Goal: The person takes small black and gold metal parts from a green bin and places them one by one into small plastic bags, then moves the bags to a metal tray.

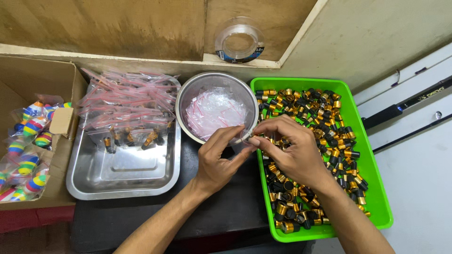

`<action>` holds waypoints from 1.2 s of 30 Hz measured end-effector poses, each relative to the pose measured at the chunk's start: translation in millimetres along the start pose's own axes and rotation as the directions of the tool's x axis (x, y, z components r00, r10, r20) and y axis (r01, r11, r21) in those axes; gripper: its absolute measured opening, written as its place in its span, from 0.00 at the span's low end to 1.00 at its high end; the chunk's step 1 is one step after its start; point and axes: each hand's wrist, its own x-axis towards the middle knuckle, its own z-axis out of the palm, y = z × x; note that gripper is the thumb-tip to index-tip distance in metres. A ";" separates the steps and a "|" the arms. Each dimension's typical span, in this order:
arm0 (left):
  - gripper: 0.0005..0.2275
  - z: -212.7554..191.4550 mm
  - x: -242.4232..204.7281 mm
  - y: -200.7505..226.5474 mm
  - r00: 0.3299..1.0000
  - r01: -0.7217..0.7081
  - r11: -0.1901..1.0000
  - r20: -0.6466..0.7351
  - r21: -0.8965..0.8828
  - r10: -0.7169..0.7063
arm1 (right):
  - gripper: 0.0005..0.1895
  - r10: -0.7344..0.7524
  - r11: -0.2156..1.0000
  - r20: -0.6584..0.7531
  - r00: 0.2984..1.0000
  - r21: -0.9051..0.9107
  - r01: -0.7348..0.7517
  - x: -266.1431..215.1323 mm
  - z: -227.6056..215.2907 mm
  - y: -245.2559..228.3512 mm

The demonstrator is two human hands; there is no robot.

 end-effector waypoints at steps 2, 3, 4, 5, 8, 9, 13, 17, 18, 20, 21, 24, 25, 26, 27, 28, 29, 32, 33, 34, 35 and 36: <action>0.18 -0.3 2.0 1.9 1.000 0.004 1.000 0.002 0.007 -0.004 | 0.05 -0.036 0.999 0.000 0.999 0.005 0.036 -2.4 1.8 3.9; 0.18 0.0 0.5 0.3 1.000 0.003 1.000 0.002 0.009 -0.003 | 0.05 -0.038 0.999 0.000 0.999 0.007 0.038 -2.0 1.9 1.5; 0.18 0.6 -1.0 -1.2 1.000 -0.001 1.000 -0.007 0.018 0.001 | 0.06 -0.005 0.999 0.017 1.000 0.043 0.004 -1.7 1.7 -0.8; 0.17 1.2 -1.7 -3.0 1.000 -0.007 1.000 -0.014 0.025 0.007 | 0.08 0.027 0.997 0.032 0.999 0.078 -0.030 -1.2 1.3 -3.1; 0.16 1.2 -5.6 -9.7 1.000 -0.021 1.000 -0.010 0.019 0.021 | 0.10 0.053 0.997 0.092 0.994 0.051 -0.057 -8.2 8.6 4.0; 0.16 1.3 -6.1 -9.0 1.000 -0.016 1.000 -0.007 0.021 0.017 | 0.10 0.057 0.997 0.093 0.994 0.054 -0.062 -8.8 11.0 3.4; 0.21 0.1 -2.1 -6.0 0.999 0.015 1.000 0.034 -0.008 -0.014 | 0.04 0.050 0.990 0.096 0.994 0.124 -0.062 -7.6 13.0 4.4; 0.27 -0.3 -2.0 -1.6 0.992 0.106 0.989 0.085 -0.107 -0.097 | 0.05 0.075 0.974 0.092 0.993 0.205 -0.092 -10.2 7.9 11.5; 0.27 -4.3 2.3 0.9 0.991 0.104 0.990 0.092 -0.097 -0.095 | 0.05 0.073 0.972 0.086 0.994 0.215 -0.090 -10.0 8.3 11.9; 0.09 -7.1 7.7 7.0 0.986 0.151 0.978 0.093 -0.144 -0.139 | 0.05 0.070 0.974 0.082 0.994 0.208 -0.086 -12.4 5.1 13.0; 0.09 -8.2 8.1 7.5 0.985 0.157 0.976 0.096 -0.148 -0.144 | 0.05 0.077 0.974 0.084 0.994 0.206 -0.093 -11.7 5.5 11.3; 0.04 -10.0 10.4 7.6 0.985 0.164 0.967 0.085 -0.196 -0.150 | 0.04 0.004 0.974 0.021 1.000 0.228 -0.009 -11.3 6.2 10.7; 0.03 -10.3 10.0 7.6 0.982 0.186 0.957 0.077 -0.221 -0.173 | 0.05 0.025 0.967 -0.003 1.000 0.255 -0.023 -13.6 6.6 12.8; 0.03 -10.5 9.9 7.8 0.978 0.208 0.947 0.070 -0.246 -0.196 | 0.06 0.045 0.959 -0.027 0.999 0.282 -0.036 -15.9 6.8 14.6; 0.03 -8.6 11.1 10.4 0.979 0.204 0.943 0.072 -0.261 -0.192 | 0.06 0.047 0.963 -0.031 0.998 0.266 -0.037 -17.3 6.7 16.0; 0.03 -7.1 12.5 13.0 0.975 0.220 0.934 0.073 -0.282 -0.208 | 0.08 0.072 0.954 -0.045 0.996 0.295 -0.055 -18.6 6.8 17.3; 0.03 -6.9 12.8 15.9 0.971 0.238 0.924 0.070 -0.298 -0.228 | 0.09 0.096 0.942 -0.054 0.994 0.327 -0.073 -19.9 8.2 18.5; 0.03 -5.2 11.2 15.4 0.965 0.263 0.913 0.082 -0.313 -0.250 | 0.11 0.103 0.941 -0.048 0.994 0.328 -0.082 -21.2 7.7 22.6; 0.03 -4.4 10.4 15.0 0.964 0.264 0.915 0.077 -0.304 -0.253 | 0.11 0.100 0.938 -0.042 0.994 0.337 -0.080 -21.2 7.0 21.2; 0.02 -4.0 9.6 14.6 0.970 0.243 0.923 0.074 -0.299 -0.232 | 0.11 0.104 0.946 -0.043 0.994 0.314 -0.085 -21.2 6.5 19.6; 0.02 -4.6 10.6 12.9 0.976 0.217 0.931 0.070 -0.292 -0.206 | 0.11 0.103 0.952 -0.046 0.994 0.293 -0.085 -19.2 7.0 18.7; 0.02 -5.3 11.9 11.6 0.977 0.214 0.936 0.065 -0.280 -0.204 | 0.11 0.096 0.949 -0.042 0.995 0.304 -0.078 -16.1 7.1 17.1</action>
